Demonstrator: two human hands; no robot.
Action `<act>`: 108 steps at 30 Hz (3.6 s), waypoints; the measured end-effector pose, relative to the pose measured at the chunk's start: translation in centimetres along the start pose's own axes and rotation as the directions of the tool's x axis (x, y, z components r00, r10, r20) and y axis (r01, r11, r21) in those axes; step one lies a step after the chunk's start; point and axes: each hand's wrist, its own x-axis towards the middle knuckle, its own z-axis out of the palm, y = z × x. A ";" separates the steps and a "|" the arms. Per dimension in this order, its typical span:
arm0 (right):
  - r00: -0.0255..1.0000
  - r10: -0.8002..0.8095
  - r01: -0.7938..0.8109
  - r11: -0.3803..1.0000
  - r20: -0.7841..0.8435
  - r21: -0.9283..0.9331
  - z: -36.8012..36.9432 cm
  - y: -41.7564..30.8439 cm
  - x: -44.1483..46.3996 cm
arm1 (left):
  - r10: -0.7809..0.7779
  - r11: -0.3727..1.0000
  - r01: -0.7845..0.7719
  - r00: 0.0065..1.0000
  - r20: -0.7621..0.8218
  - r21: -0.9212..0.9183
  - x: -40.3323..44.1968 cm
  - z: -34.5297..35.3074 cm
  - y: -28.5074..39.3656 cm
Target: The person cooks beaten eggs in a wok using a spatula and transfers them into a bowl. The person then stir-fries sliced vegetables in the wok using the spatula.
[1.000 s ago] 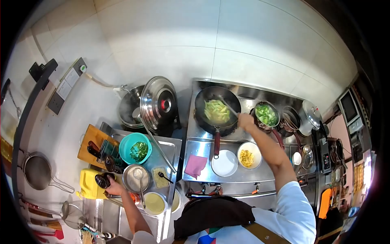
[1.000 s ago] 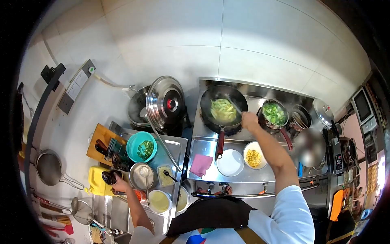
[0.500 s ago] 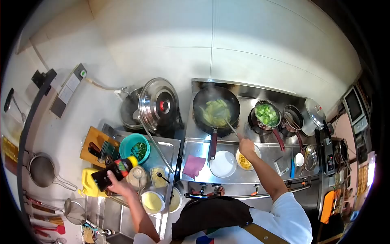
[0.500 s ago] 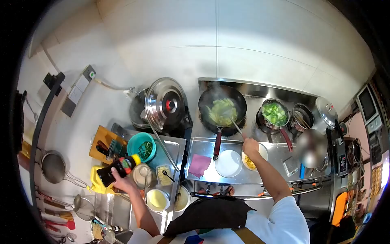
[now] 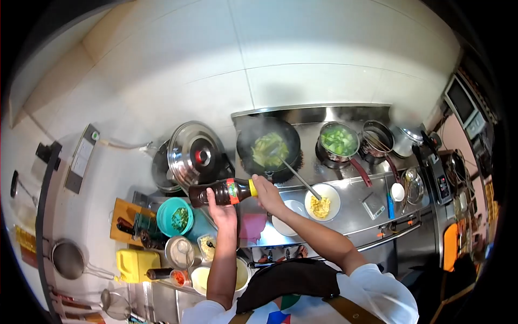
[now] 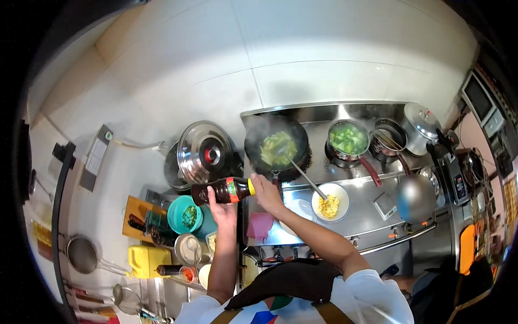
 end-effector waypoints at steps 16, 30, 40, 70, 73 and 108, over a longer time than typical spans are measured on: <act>0.924 0.328 -0.374 0.675 0.195 0.636 -6.4 0.0 4.0 | -0.059 0.989 -0.002 0.909 0.412 0.146 2.6 5.2 -5.5; 0.820 -0.504 0.000 0.475 -0.272 -0.880 -12.2 11.8 5.5 | 0.120 0.938 -0.213 0.940 0.318 0.273 9.1 7.7 -7.6; 0.951 0.014 -0.150 0.893 -0.308 -0.424 -17.3 11.8 4.5 | 0.253 0.727 -0.483 0.849 0.464 0.488 15.4 14.4 -15.2; 0.993 0.109 -0.115 0.951 0.039 0.286 -0.5 0.7 8.4 | 0.059 0.994 -0.046 0.988 0.140 -0.095 11.4 3.6 -3.0; 0.942 -0.303 0.324 0.933 0.143 -0.160 1.7 -1.4 5.8 | 0.275 0.951 -0.292 0.948 0.158 0.098 6.2 2.7 1.7; 0.964 0.240 -0.224 0.965 0.116 -0.134 -7.7 6.4 -4.8 | 0.914 0.334 -0.269 0.325 -0.241 0.903 4.3 -33.0 20.8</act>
